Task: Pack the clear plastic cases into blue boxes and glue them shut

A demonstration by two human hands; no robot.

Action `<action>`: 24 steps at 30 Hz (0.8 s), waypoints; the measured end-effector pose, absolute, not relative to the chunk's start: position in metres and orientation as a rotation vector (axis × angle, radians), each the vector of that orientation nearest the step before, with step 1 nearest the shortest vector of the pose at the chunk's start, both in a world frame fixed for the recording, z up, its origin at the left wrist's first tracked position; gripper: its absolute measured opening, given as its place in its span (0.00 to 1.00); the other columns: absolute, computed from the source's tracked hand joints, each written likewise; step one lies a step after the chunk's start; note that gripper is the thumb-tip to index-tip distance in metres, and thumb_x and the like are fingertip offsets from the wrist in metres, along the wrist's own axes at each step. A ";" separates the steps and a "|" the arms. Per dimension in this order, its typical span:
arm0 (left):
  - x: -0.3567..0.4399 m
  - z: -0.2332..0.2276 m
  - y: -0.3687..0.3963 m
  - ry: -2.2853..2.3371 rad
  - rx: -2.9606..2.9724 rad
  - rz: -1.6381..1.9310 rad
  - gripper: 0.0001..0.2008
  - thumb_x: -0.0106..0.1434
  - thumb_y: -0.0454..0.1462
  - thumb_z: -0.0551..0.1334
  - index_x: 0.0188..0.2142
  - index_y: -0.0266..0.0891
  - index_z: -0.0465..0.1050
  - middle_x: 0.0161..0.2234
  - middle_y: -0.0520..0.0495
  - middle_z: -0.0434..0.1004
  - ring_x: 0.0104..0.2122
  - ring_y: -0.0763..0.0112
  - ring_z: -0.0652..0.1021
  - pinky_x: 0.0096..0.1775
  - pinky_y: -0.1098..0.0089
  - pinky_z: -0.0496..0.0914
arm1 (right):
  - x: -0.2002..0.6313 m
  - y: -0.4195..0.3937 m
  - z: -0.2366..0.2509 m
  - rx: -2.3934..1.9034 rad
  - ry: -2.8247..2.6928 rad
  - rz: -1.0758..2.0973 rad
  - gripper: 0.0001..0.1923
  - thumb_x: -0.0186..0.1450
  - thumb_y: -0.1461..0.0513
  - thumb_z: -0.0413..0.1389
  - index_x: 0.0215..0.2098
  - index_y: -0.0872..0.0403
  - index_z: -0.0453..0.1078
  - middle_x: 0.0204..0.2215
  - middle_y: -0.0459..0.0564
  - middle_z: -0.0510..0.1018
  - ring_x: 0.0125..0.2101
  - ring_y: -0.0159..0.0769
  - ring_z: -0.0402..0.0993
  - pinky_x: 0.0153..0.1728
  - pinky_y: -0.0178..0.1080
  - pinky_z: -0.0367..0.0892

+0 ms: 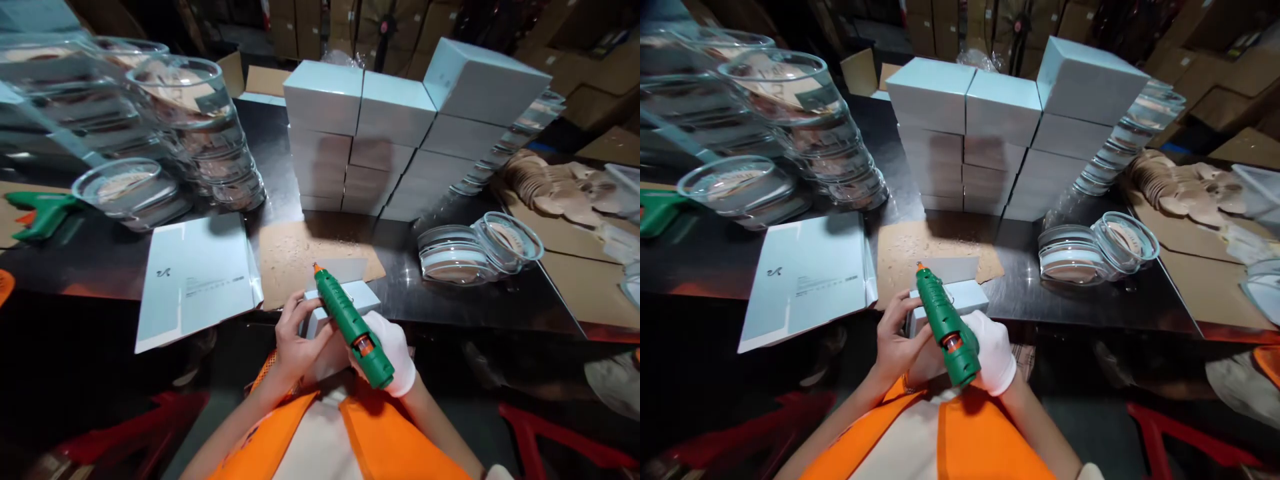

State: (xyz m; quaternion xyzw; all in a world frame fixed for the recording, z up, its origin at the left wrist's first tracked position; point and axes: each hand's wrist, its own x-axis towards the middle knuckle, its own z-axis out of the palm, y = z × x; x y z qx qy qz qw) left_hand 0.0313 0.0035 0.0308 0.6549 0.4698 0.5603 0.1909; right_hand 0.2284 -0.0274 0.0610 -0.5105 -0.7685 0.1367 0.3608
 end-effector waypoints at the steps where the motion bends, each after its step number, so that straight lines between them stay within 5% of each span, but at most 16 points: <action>1: 0.031 0.031 0.003 1.326 1.832 1.563 0.08 0.65 0.39 0.71 0.44 0.44 0.81 0.42 0.47 0.84 0.50 0.58 0.81 0.52 0.61 0.76 | 0.230 -0.027 0.059 -1.327 -1.980 0.330 0.03 0.65 0.59 0.60 0.36 0.49 0.73 0.27 0.46 0.77 0.25 0.37 0.76 0.29 0.36 0.71; 7: 0.024 0.026 0.001 1.376 1.698 1.517 0.11 0.64 0.44 0.73 0.44 0.45 0.83 0.43 0.46 0.83 0.50 0.58 0.80 0.48 0.65 0.76 | 0.256 -0.031 0.051 -1.497 -1.890 0.317 0.07 0.64 0.57 0.60 0.31 0.51 0.71 0.25 0.48 0.77 0.24 0.37 0.74 0.26 0.36 0.69; 12: 0.016 0.025 0.001 1.429 1.534 1.504 0.13 0.61 0.46 0.75 0.42 0.44 0.84 0.43 0.45 0.80 0.42 0.62 0.80 0.41 0.68 0.74 | 0.281 -0.028 0.046 -1.592 -1.335 0.814 0.17 0.60 0.48 0.67 0.27 0.51 0.74 0.20 0.47 0.77 0.19 0.35 0.70 0.21 0.37 0.68; 18: 0.015 0.033 0.001 1.368 1.322 1.501 0.15 0.57 0.47 0.76 0.39 0.42 0.84 0.39 0.48 0.75 0.28 0.74 0.71 0.26 0.75 0.63 | 0.287 0.029 0.039 -1.686 -0.985 1.229 0.35 0.57 0.35 0.61 0.41 0.57 0.82 0.21 0.50 0.80 0.17 0.35 0.70 0.19 0.37 0.67; 21: 0.015 0.037 0.000 1.325 1.242 1.509 0.15 0.57 0.48 0.76 0.39 0.42 0.83 0.38 0.49 0.74 0.28 0.74 0.71 0.27 0.74 0.64 | 0.295 0.061 0.036 -1.813 -1.001 1.290 0.38 0.64 0.33 0.50 0.32 0.58 0.81 0.17 0.55 0.78 0.18 0.40 0.74 0.21 0.40 0.71; 24: 0.012 0.040 0.000 1.285 1.196 1.550 0.16 0.57 0.48 0.76 0.39 0.42 0.82 0.36 0.50 0.75 0.30 0.71 0.73 0.31 0.73 0.67 | 0.310 0.073 0.041 -1.963 -1.064 1.183 0.31 0.67 0.39 0.55 0.22 0.54 0.75 0.17 0.57 0.78 0.23 0.45 0.80 0.26 0.41 0.74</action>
